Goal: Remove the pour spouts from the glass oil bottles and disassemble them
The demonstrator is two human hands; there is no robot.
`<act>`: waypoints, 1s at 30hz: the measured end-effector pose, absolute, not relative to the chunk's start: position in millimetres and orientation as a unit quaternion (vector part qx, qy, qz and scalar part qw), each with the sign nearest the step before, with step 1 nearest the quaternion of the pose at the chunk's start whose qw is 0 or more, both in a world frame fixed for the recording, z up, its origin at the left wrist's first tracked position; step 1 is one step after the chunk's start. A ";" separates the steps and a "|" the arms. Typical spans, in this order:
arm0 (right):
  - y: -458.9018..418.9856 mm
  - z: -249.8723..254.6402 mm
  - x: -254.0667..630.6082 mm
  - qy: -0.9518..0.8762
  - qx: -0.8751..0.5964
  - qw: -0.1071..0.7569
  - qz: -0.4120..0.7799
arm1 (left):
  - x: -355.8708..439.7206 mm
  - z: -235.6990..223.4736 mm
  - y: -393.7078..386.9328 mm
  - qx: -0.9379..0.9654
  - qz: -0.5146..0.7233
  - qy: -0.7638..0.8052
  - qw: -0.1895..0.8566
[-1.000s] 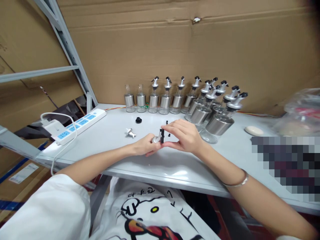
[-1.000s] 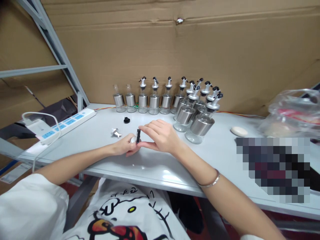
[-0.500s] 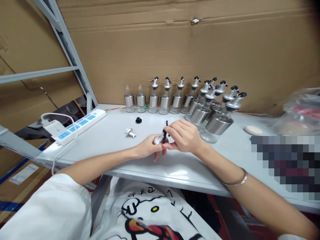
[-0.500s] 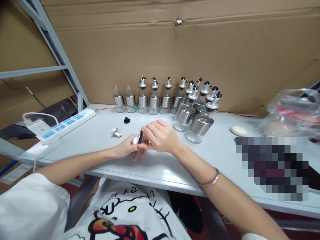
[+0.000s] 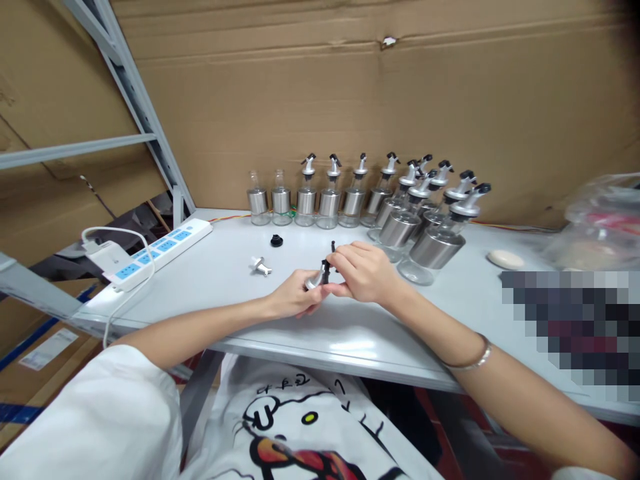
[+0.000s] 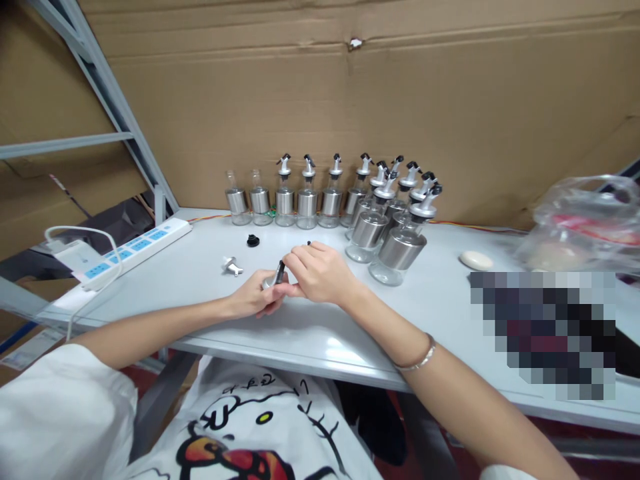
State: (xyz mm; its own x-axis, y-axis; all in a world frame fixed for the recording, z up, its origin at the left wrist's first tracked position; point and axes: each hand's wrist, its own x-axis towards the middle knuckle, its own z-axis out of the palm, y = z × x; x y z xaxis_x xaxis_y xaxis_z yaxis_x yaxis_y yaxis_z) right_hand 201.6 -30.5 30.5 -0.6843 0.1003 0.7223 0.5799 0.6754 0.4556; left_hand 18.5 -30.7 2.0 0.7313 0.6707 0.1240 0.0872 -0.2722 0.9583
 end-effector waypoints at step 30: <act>-24.4 18.8 200.4 -0.894 -0.201 0.315 -0.249 | 24.7 6.8 -39.2 0.813 0.195 0.211 0.506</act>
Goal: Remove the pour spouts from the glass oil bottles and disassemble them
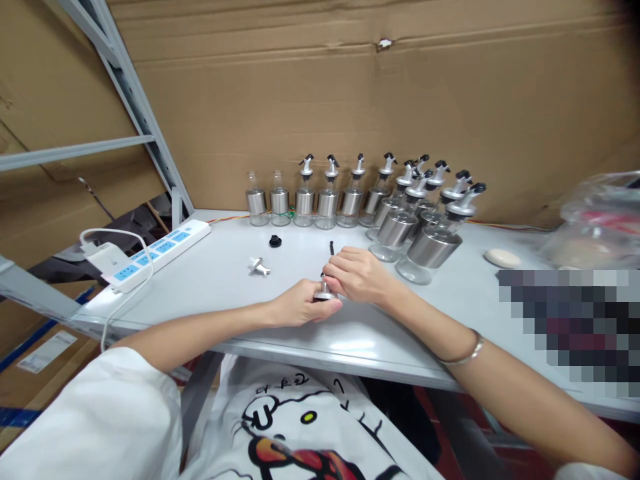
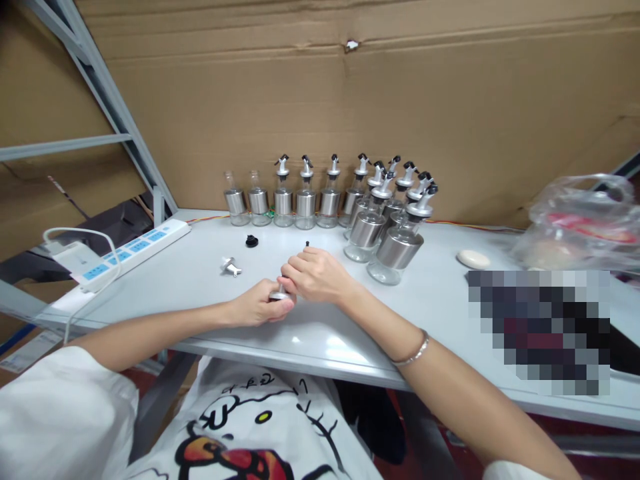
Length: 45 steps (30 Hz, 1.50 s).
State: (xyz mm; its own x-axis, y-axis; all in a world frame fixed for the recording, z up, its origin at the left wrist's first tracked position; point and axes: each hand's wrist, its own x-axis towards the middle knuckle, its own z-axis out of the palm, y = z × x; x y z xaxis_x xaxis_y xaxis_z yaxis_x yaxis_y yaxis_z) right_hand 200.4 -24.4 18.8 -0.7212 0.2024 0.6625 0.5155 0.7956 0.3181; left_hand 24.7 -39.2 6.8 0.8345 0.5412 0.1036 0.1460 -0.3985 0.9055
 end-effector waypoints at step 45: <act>21.3 -17.8 240.7 -0.873 -0.460 0.157 -0.029 | 28.1 4.0 -18.2 0.656 0.366 0.340 0.566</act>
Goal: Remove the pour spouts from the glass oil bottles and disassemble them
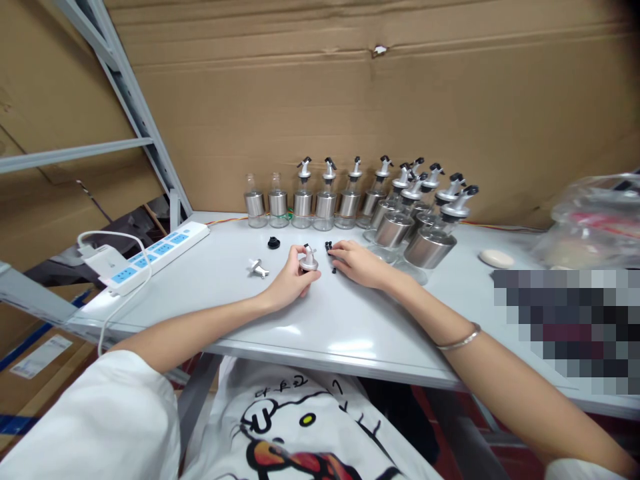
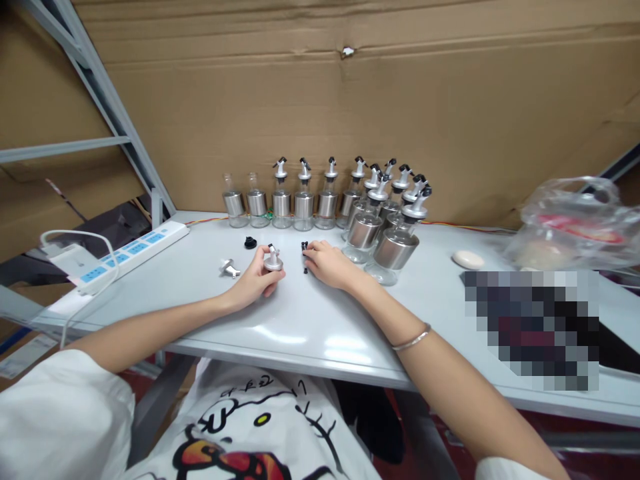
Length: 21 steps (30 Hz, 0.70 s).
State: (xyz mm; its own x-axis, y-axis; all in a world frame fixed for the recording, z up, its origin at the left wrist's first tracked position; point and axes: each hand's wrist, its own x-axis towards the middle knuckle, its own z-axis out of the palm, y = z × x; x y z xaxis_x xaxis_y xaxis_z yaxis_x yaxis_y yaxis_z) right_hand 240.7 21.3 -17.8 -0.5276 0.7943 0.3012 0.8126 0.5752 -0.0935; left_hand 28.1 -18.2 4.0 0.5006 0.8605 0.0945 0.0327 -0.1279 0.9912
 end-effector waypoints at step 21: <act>-26.4 32.0 201.8 -0.849 -0.345 0.348 0.198 | 24.9 3.4 -16.8 0.668 0.320 0.275 0.613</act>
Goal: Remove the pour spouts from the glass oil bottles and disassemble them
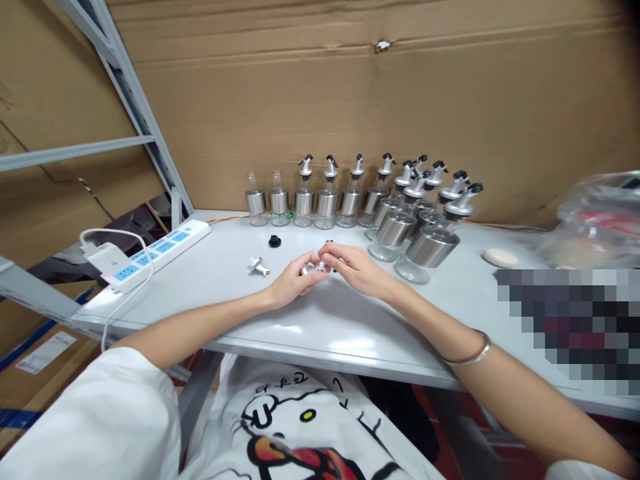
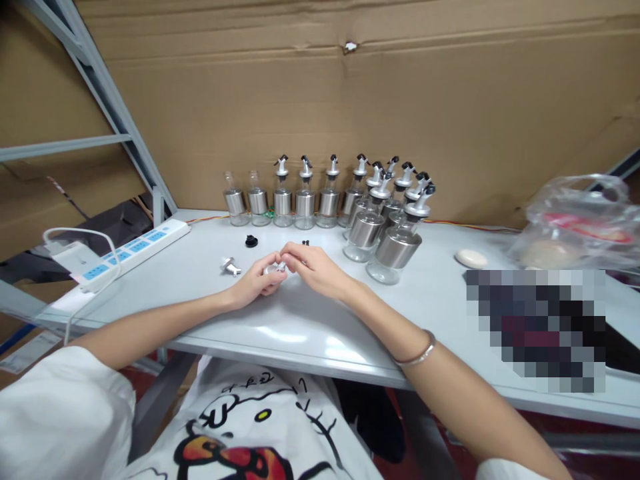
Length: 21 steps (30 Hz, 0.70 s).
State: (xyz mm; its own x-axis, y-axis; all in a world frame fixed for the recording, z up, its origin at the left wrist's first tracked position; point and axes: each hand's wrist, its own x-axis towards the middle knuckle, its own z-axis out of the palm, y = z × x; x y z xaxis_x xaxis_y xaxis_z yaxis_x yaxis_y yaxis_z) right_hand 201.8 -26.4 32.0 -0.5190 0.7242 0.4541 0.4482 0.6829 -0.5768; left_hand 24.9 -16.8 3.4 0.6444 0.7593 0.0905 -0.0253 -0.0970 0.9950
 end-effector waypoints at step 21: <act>3.8 26.5 240.5 -0.822 -0.494 0.255 0.121 | 27.2 2.2 -13.7 0.664 0.368 0.301 0.577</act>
